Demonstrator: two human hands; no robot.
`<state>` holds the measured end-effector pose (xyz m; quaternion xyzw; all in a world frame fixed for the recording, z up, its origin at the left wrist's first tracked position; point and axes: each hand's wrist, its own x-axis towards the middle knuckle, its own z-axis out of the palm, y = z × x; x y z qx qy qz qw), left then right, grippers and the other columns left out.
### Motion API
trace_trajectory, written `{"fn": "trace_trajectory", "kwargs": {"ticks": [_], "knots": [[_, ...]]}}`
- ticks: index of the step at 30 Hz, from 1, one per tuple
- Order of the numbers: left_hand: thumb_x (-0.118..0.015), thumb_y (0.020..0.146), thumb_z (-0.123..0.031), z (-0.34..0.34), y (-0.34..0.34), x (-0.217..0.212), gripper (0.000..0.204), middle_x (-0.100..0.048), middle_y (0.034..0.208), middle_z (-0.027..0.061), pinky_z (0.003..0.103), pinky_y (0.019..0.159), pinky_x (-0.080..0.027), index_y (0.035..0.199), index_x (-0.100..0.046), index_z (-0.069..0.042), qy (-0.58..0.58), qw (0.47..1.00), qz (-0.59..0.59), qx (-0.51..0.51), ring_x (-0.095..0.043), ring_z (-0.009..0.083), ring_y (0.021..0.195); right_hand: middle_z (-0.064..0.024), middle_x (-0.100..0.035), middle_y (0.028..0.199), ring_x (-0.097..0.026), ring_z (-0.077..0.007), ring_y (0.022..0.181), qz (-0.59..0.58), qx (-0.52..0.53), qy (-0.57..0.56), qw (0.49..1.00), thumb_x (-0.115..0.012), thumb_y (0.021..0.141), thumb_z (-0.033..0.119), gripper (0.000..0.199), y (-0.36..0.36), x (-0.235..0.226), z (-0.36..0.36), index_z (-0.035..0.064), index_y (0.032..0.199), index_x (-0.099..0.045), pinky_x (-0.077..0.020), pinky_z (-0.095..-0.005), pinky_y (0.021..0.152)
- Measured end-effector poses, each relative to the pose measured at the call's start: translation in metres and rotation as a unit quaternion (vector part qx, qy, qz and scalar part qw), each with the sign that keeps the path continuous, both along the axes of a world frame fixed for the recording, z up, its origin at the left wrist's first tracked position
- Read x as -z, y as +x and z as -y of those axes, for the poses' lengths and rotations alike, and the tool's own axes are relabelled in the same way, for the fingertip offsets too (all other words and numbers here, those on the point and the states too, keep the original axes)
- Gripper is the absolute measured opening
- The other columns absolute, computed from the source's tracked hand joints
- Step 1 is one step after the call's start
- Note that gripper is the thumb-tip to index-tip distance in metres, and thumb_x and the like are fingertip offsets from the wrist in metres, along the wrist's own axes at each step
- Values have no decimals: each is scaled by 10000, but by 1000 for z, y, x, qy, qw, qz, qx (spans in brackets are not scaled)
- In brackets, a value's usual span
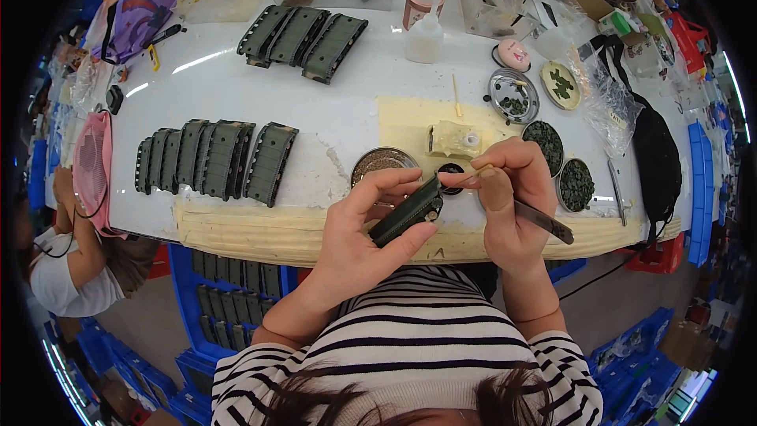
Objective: Assembling small plastic parts onto a toy tank hull using tweezers.
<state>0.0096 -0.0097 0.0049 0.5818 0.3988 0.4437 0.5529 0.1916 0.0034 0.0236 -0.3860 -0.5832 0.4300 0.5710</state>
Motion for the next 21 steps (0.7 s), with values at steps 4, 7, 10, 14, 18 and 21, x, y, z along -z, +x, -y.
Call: {"fn": "trace_trajectory", "kwargs": {"ticks": [4,7,10,14,18,21], "knots": [[-748,791,-67,0,0,0,524,-621,1078,137,278,813,-519,1247,-510,32,-9,1000,2,-1,-616,162,977,-81,-583,867,-682,-158,850,-5,-4,-6,1000,-511,978,90,131,0,-2,-1,-38,1004,-505,-527,-231,735],[-703,832,-63,-1,-2,1,514,-599,1136,149,296,866,-499,1285,-476,28,-29,999,18,14,-599,169,1024,-78,-578,862,-681,-146,832,-43,20,-16,999,-509,976,79,121,1,-6,-1,-39,1004,-500,-519,-223,719],[-588,925,-109,-3,-1,5,473,-563,1225,175,332,946,-459,1345,-413,21,-97,983,146,48,-578,202,1096,-65,-576,852,-665,-124,781,64,128,44,989,-515,969,61,101,10,0,-9,-38,992,-520,-503,-205,674],[-408,1023,-227,-2,-3,13,454,-515,1318,212,380,1025,-408,1403,-336,11,-218,907,341,118,-554,274,1177,-58,-558,819,-560,-114,634,303,230,105,919,-619,876,-7,58,18,7,-22,0,930,-598,-434,-232,534],[-341,1034,-277,-5,-7,12,466,-487,1341,250,403,1030,-406,1402,-330,10,-245,871,396,159,-537,321,1205,-81,-544,821,-547,-211,613,351,218,96,905,-652,834,-5,108,14,10,-25,36,923,-606,-444,-289,530],[-328,1034,-276,-3,-5,11,467,-486,1339,260,406,1025,-408,1398,-329,17,-217,888,380,140,-537,326,1204,-83,-548,836,-554,-238,617,359,195,88,908,-657,833,10,117,16,16,-26,43,933,-606,-447,-313,530]]}}
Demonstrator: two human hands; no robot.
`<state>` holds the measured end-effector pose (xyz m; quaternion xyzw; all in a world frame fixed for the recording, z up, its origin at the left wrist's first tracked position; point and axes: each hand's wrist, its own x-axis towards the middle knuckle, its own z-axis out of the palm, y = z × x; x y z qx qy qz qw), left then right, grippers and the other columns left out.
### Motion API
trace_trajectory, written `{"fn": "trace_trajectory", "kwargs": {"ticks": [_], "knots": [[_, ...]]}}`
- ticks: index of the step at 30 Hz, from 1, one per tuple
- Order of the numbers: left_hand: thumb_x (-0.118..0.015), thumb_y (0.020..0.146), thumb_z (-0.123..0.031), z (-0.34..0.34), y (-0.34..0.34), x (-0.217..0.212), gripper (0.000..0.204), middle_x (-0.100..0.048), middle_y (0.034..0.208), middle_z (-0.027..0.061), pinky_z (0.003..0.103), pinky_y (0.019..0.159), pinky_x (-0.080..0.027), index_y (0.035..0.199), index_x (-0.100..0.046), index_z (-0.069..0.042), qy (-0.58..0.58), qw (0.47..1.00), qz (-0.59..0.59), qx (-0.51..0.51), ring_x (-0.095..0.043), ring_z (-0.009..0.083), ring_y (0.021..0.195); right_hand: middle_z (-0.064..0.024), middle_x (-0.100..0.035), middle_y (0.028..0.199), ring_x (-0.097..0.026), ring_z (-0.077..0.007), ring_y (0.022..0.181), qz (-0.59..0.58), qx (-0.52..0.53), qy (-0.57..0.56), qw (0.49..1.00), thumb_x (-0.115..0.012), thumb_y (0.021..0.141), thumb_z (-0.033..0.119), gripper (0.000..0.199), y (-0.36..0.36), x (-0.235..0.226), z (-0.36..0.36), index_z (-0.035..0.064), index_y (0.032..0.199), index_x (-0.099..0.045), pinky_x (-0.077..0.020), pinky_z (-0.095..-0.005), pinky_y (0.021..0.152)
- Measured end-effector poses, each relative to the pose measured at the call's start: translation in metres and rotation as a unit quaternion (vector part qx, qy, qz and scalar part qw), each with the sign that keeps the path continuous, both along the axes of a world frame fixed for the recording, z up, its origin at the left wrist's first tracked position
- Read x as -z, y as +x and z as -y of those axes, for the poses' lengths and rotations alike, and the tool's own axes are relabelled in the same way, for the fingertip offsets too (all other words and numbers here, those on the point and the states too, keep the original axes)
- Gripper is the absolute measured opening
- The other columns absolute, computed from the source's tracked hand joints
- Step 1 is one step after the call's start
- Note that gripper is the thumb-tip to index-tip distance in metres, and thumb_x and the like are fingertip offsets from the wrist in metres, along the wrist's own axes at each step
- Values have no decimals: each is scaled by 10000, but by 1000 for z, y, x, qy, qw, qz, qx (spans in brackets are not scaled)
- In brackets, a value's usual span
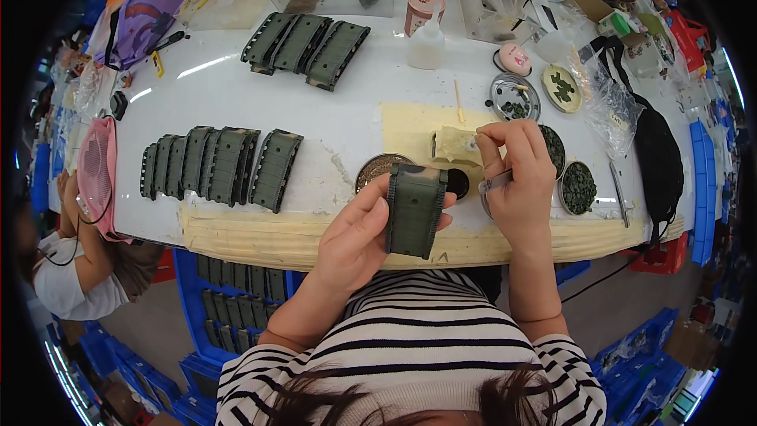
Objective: Assembling small plastic parts onto a toy tank hull using tweezers.
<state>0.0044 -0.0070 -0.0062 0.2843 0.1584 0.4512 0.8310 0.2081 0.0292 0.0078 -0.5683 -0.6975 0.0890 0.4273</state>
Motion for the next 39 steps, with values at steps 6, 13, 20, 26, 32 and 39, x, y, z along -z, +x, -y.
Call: {"fn": "trace_trajectory", "kwargs": {"ticks": [6,13,20,26,32,39], "knots": [[-351,1032,-279,3,-3,-2,467,-488,1339,252,399,1019,-410,1385,-339,26,36,998,-43,-20,-539,313,1200,-63,-549,813,-538,-183,599,4,7,12,1000,-703,793,14,257,-3,-9,5,51,1041,-651,-431,-289,513],[-367,1031,-277,4,-1,-2,472,-515,1317,204,375,1013,-416,1387,-349,33,58,995,-67,-37,-543,277,1194,-43,-538,748,-505,-137,580,-23,-141,91,985,-783,692,26,308,-9,-28,22,53,993,-718,-397,-245,484],[-388,1030,-249,9,-1,1,471,-509,1328,139,347,1023,-408,1406,-342,30,57,990,-105,-68,-531,224,1205,-45,-534,738,-518,-140,579,-15,-171,82,982,-784,685,16,318,-16,-22,23,42,994,-714,-408,-254,475],[-393,1027,-297,9,3,-4,497,-516,1313,158,350,996,-436,1412,-348,13,31,996,-57,-64,-548,216,1176,-52,-552,752,-517,-134,583,-50,-171,47,983,-770,717,22,312,-17,-20,27,24,1021,-699,-398,-243,477],[-712,839,-178,-1,-28,-7,718,-574,1165,110,299,869,-501,1416,-325,2,25,982,-161,-95,-596,162,1013,-27,-548,744,-424,-84,559,-114,-109,47,986,-738,750,25,316,-6,-26,30,14,1059,-675,-315,-210,471],[-732,710,14,-11,-66,-3,637,-545,1084,79,284,818,-468,1279,-447,-19,192,693,-558,-413,-549,149,949,-38,-530,740,-438,-111,575,19,-127,-33,991,-704,750,-8,302,23,-48,8,41,1046,-672,-324,-232,492]]}}
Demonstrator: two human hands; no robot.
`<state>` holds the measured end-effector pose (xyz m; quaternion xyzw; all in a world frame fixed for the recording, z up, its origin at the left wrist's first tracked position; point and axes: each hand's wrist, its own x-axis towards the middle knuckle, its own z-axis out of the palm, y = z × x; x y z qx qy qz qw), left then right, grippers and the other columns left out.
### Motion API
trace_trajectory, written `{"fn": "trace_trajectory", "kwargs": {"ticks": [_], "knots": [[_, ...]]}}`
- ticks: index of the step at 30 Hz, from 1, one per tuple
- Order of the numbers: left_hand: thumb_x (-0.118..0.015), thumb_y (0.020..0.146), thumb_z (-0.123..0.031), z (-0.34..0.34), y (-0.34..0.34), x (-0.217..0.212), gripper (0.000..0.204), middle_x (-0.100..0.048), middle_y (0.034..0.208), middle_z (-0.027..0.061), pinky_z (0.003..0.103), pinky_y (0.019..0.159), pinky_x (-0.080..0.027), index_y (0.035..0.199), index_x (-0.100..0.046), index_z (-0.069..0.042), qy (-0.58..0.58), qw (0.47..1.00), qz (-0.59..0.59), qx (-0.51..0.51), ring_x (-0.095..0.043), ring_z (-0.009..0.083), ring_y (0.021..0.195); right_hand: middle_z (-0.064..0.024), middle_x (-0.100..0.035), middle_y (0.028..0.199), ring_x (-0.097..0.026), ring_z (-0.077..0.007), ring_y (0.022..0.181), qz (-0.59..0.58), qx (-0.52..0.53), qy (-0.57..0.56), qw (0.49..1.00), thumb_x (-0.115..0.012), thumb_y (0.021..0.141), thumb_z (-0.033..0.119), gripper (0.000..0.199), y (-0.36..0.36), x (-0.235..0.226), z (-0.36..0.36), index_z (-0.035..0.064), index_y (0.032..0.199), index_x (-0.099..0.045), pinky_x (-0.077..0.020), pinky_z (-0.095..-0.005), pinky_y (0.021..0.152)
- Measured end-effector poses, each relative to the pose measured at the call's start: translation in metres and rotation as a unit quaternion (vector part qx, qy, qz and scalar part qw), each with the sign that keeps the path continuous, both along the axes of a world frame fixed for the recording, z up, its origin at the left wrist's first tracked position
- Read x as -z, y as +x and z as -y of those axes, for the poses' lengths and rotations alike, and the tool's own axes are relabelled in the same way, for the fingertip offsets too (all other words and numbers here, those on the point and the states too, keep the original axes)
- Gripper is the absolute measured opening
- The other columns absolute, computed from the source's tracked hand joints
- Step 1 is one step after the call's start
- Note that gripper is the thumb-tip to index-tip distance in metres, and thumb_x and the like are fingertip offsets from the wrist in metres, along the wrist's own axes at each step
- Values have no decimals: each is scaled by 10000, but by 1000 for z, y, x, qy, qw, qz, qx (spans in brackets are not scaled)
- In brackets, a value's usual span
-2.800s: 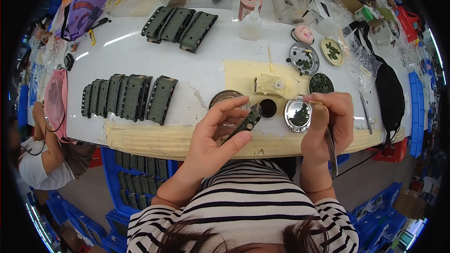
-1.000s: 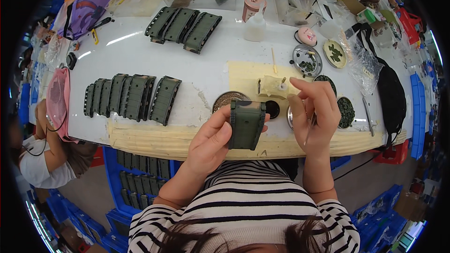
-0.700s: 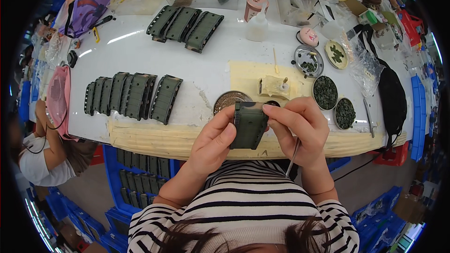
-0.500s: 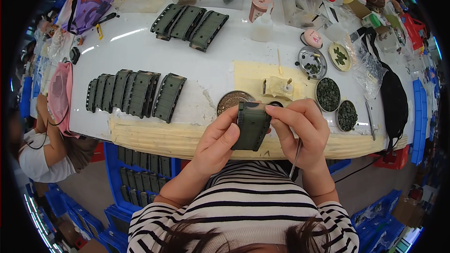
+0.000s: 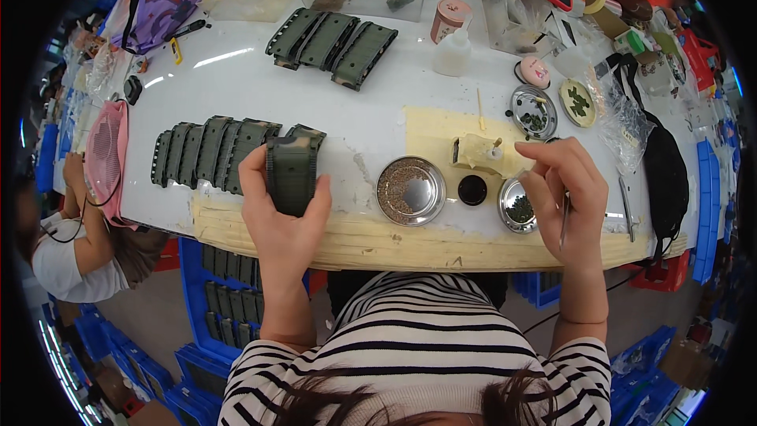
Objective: Assembling small plastic parts onto a toy tank hull using tweezers.
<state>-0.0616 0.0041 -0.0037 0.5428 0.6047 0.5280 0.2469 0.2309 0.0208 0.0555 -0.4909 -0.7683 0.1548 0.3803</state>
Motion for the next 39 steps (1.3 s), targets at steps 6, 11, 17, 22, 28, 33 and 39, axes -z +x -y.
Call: {"fn": "trace_trajectory", "kwargs": {"ticks": [6,11,17,22,28,33,39], "knots": [[-739,714,-99,-11,-14,-2,540,-495,1035,148,395,874,-420,1197,-555,55,-13,961,-273,-39,-498,300,978,-114,-610,914,-603,-244,757,107,-3,-43,993,-708,798,196,356,10,6,-95,45,1114,-640,-484,-336,632],[-759,725,-105,-17,-18,7,584,-511,1059,129,353,851,-439,1244,-541,51,-7,943,-333,-19,-521,269,968,-127,-631,998,-611,-251,899,156,-27,-17,987,-782,741,309,473,-3,35,-154,17,1085,-641,-487,-336,770],[-761,729,-97,-18,-21,-1,563,-546,1010,132,349,814,-455,1230,-557,57,-18,954,-299,-9,-552,264,905,-105,-625,982,-606,-205,891,144,-33,-57,987,-783,740,298,477,-8,44,-164,-26,1050,-619,-490,-314,779],[-762,740,-92,-18,-24,-13,535,-561,1002,114,321,781,-468,1214,-571,67,-53,968,-247,-2,-572,205,884,-19,-588,911,-483,-47,761,-30,-17,-138,990,-738,770,159,308,12,19,-127,5,979,-574,-392,-209,643],[-761,739,-53,-20,-24,-10,509,-558,1007,92,315,802,-470,1206,-585,47,-25,974,-225,-19,-570,192,908,22,-587,805,-323,-8,521,-101,-14,-80,992,-722,733,70,252,54,6,-55,32,949,-599,-239,-186,472],[-787,729,-82,-21,-21,-15,534,-561,1022,95,326,817,-463,1215,-590,14,-51,955,-289,-35,-563,222,922,-29,-650,883,-482,-127,536,140,-21,85,986,-753,682,53,364,76,1,-18,86,1030,-651,-376,-257,493],[-804,708,-113,-22,-23,-12,584,-569,1035,104,341,778,-482,1233,-576,6,-32,945,-324,-22,-582,244,891,-37,-647,998,-528,-175,577,331,34,142,932,-756,595,92,458,83,-6,0,138,1041,-663,-435,-296,532]]}}
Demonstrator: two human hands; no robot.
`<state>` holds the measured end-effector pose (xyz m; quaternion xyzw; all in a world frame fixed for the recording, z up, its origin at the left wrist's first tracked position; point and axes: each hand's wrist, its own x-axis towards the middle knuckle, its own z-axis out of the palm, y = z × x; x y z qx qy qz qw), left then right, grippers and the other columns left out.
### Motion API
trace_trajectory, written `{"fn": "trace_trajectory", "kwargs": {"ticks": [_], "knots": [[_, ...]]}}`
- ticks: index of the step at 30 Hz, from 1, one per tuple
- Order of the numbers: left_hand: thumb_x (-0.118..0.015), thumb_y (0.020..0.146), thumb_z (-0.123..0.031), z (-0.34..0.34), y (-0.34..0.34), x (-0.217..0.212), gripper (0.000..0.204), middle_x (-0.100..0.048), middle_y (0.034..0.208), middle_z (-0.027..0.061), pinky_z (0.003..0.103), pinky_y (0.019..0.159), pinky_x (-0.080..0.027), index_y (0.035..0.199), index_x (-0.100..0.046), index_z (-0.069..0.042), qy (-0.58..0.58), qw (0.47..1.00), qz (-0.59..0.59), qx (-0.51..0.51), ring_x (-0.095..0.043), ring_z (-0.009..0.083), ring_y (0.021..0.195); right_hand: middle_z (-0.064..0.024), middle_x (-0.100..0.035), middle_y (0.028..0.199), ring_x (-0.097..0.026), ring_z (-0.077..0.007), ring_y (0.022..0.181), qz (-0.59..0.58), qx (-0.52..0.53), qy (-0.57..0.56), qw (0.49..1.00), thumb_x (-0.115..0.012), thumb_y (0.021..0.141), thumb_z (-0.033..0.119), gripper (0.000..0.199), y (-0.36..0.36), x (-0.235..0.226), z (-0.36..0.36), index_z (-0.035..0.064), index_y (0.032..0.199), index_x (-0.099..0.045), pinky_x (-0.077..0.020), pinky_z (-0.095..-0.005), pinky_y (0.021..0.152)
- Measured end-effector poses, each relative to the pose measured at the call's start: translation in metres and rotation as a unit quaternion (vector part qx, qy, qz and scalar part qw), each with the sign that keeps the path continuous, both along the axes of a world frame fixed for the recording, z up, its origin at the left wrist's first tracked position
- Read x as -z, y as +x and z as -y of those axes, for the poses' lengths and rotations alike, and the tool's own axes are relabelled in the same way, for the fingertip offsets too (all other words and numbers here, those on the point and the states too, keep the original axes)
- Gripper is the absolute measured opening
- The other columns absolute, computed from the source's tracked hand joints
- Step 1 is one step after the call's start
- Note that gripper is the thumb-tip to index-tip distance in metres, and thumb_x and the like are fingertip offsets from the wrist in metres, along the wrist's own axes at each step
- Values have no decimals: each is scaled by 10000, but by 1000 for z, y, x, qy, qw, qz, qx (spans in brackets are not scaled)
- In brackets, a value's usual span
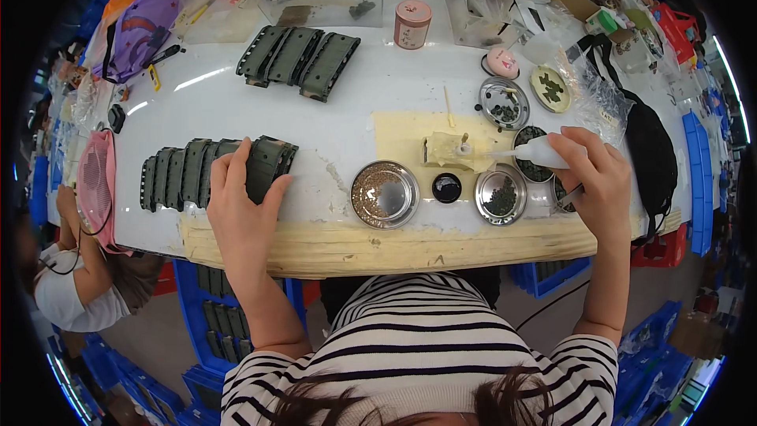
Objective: Assembling small plastic parts onto a toy tank hull using tweezers.
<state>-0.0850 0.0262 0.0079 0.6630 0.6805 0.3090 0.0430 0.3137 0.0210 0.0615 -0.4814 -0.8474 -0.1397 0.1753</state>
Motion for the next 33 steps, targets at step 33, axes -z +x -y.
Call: {"fn": "trace_trajectory", "kwargs": {"ticks": [33], "knots": [[-754,762,-127,0,5,4,535,-589,1093,130,378,861,-470,1250,-563,-20,-9,999,-15,-29,-592,294,971,-55,-628,1034,-552,-187,612,58,10,-6,998,-694,642,38,414,-3,-14,-4,119,1046,-648,-455,-294,581]]}}
